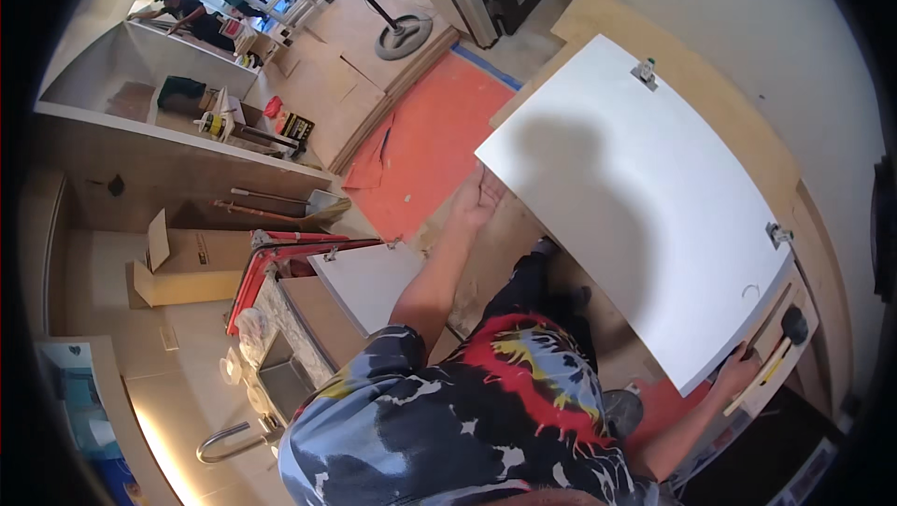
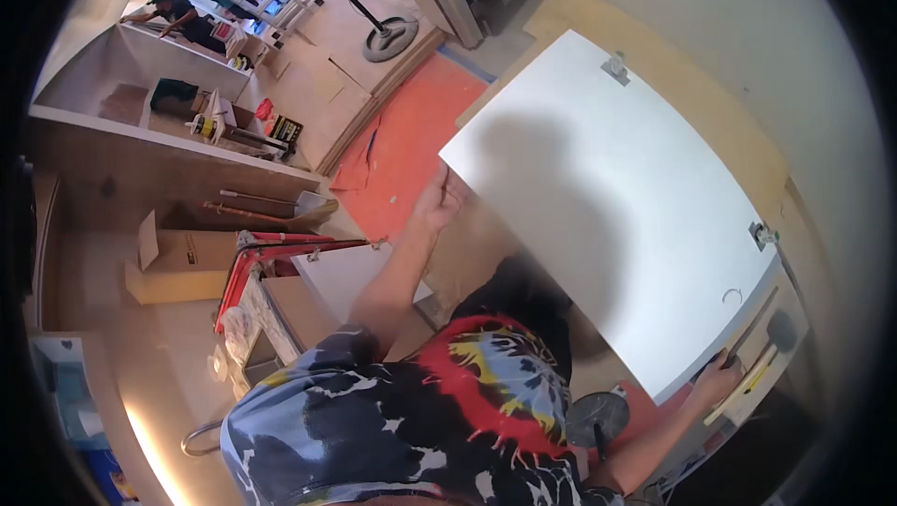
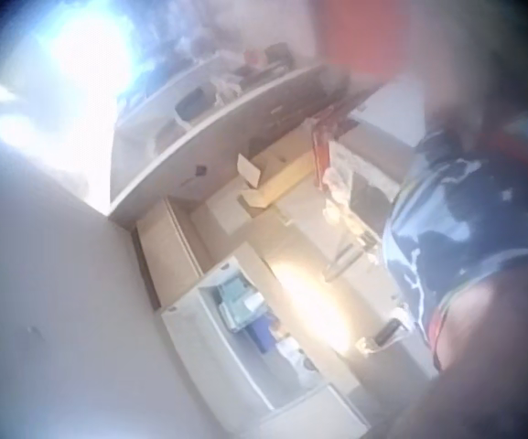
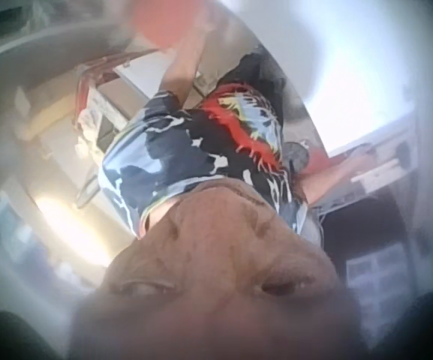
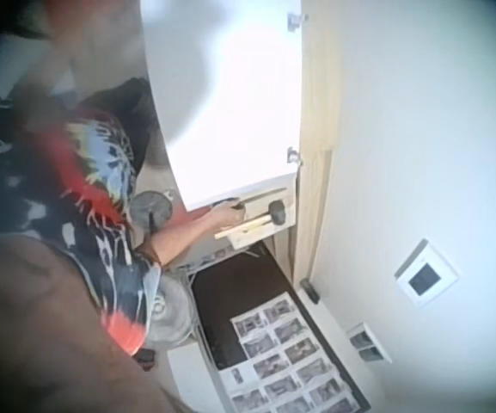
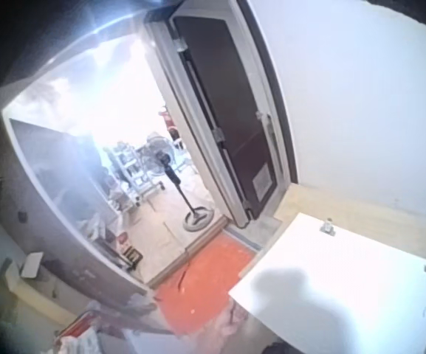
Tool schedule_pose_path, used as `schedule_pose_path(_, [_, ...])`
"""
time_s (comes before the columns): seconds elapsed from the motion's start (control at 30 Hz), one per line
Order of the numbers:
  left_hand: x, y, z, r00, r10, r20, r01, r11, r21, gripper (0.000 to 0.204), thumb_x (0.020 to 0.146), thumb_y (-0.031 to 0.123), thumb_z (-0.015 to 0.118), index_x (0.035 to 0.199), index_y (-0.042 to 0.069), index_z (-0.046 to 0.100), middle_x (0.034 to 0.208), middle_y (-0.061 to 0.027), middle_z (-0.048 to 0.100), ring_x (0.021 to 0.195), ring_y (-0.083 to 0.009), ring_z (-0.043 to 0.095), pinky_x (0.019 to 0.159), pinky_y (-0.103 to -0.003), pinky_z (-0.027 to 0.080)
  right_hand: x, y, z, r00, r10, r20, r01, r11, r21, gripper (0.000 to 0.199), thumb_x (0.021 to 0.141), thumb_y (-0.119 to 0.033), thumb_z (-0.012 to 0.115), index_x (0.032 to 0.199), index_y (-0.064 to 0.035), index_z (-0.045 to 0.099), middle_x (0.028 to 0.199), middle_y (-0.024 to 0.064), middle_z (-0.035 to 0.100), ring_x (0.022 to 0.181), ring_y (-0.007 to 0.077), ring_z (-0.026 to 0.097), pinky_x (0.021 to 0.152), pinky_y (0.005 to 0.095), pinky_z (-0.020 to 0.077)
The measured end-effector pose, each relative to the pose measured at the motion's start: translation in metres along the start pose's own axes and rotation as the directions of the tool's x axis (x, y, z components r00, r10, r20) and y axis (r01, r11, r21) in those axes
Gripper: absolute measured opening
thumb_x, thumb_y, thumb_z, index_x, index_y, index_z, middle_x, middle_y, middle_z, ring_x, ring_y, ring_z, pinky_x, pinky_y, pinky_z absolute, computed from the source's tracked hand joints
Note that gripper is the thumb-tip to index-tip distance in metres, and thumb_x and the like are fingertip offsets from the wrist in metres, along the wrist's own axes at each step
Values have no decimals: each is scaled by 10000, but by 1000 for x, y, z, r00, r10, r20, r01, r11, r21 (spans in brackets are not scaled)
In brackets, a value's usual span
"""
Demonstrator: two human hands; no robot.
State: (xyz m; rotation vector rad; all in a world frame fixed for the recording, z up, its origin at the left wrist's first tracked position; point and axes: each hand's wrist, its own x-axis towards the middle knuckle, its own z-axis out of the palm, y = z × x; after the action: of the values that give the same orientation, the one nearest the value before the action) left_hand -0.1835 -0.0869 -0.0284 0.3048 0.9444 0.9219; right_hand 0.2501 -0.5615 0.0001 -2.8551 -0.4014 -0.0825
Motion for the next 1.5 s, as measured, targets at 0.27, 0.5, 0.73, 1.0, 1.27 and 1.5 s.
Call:
schedule_pose_path(0.27, [-46, -70, -46, 858, -298, 418, 280, 954, 105, 423, 1028, 418, 507, 1250, 75, 614, 1060, -48, 692, 935, -210, 652, 889, -417, 517, -6, 37, 27, 992, 8, -128, 30, 956, 292, 337, 972, -202, 563, 1147, 76, 641, 1007, 225, 677, 906, 361, 656, 838, 399, 523])
schedule_pose_path(0.5, [-88, 11, 37, 870, -354, 342, -250, 280, 927, 330, 954, 284, 641, 1032, -27, 719, 826, -43, 685, 798, -107, 604, 743, -281, 498, -164, -7, 2, 811, 512, -283, -158, 658, 737, 279, 985, -225, 632, 1145, 0, 671, 805, 54, 636, 599, 83, 531, 473, 235, 405])
schedule_pose_path(0.73, [24, 84, 102, 756, -56, 652, -645, 109, 757, 223, 949, 165, 672, 1109, 11, 687, 1027, -104, 702, 950, -174, 658, 845, -316, 513, -255, -119, 70, 588, 619, 521, -347, -389, 854, 498, 1061, -214, 396, 1480, 52, 350, 1507, 231, 417, 1379, 294, 448, 1115, 355, 407])
schedule_pose_path(1.0, [110, 56, 158, -40, -368, 929, -988, -122, -91, 333, 916, 207, 685, 1199, 38, 641, 1219, -169, 634, 1199, -360, 554, 1038, -513, 395, -232, -325, 95, 423, 849, 316, 197, -426, 883, 181, 1020, -123, 531, 907, 10, 579, 780, 50, 539, 663, 150, 516, 578, 280, 455])
schedule_pose_path(1.27, [136, 36, 151, 1, -542, 840, -952, -257, -165, 491, 991, 371, 541, 1385, 77, 535, 1494, -184, 419, 1446, -376, 287, 1185, -580, 160, -257, -455, 122, 397, 851, 345, 120, -421, 899, 130, 996, -106, 570, 994, 24, 564, 848, 64, 566, 733, 152, 583, 682, 310, 548])
schedule_pose_path(1.5, [148, 32, 151, -57, -494, 867, -950, -240, -199, 522, 982, 388, 547, 1394, 66, 527, 1470, -208, 435, 1430, -390, 309, 1184, -563, 174, -308, -596, 128, 502, 702, 506, 60, -611, 789, 324, 1019, -236, 549, 1144, 63, 549, 1018, 191, 637, 871, 247, 666, 770, 410, 602])
